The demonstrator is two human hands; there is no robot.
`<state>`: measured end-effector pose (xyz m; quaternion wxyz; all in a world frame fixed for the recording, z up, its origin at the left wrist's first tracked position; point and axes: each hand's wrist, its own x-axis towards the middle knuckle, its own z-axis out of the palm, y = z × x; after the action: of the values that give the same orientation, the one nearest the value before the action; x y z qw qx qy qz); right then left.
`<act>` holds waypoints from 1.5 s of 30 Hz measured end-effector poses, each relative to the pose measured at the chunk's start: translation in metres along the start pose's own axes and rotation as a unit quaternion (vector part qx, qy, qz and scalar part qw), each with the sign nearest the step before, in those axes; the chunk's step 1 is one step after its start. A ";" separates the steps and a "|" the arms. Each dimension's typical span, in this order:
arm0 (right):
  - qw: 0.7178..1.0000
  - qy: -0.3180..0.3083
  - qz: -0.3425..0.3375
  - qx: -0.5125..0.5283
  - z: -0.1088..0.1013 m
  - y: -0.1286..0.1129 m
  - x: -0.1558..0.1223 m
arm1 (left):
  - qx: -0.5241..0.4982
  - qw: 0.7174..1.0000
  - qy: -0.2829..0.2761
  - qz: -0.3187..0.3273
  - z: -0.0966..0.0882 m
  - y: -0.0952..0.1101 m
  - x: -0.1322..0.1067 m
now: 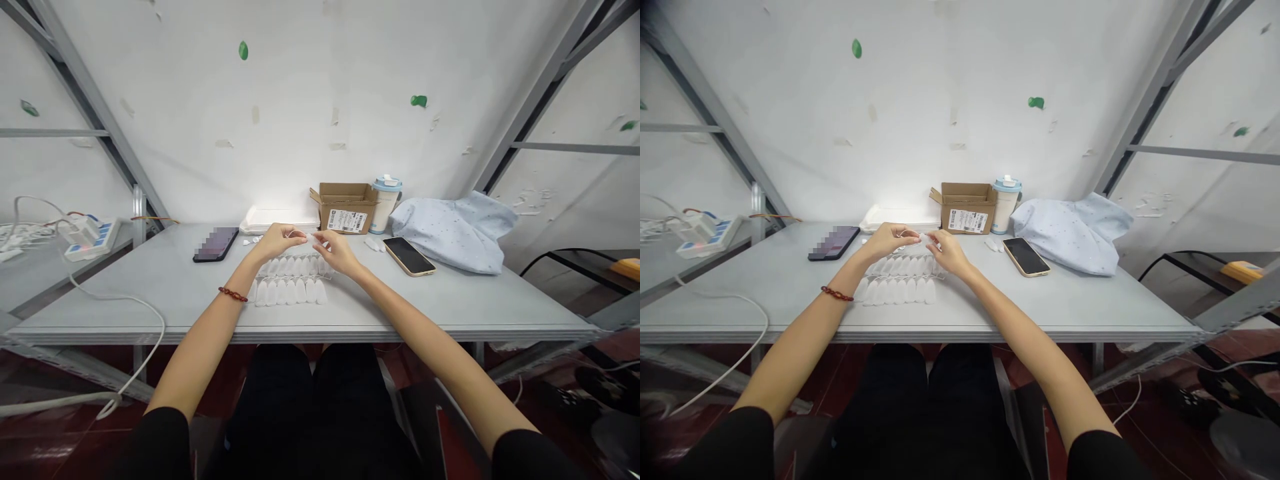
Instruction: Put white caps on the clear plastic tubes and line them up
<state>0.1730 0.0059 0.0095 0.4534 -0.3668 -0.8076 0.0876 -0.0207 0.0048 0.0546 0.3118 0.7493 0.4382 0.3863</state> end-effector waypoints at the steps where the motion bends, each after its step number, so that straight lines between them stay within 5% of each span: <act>1: 1.000 0.001 -0.002 0.004 -0.001 -0.001 0.000 | -0.006 1.000 0.005 0.001 0.000 0.000 0.000; 13: 0.998 0.003 0.032 0.058 -0.006 -0.008 0.001 | -0.134 0.989 0.065 0.011 -0.003 -0.002 0.003; 20: 0.999 -0.008 0.021 0.046 -0.004 -0.009 0.000 | -0.085 0.996 0.003 0.011 -0.002 -0.004 0.001; 45: 0.996 -0.024 -0.076 -0.038 0.001 -0.011 -0.006 | -0.081 0.996 -0.028 -0.007 -0.004 -0.006 0.000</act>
<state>0.1686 -0.0056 0.0102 0.4249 -0.3189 -0.8466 0.0312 -0.0265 0.0079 0.0518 0.3862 0.7292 0.4018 0.3970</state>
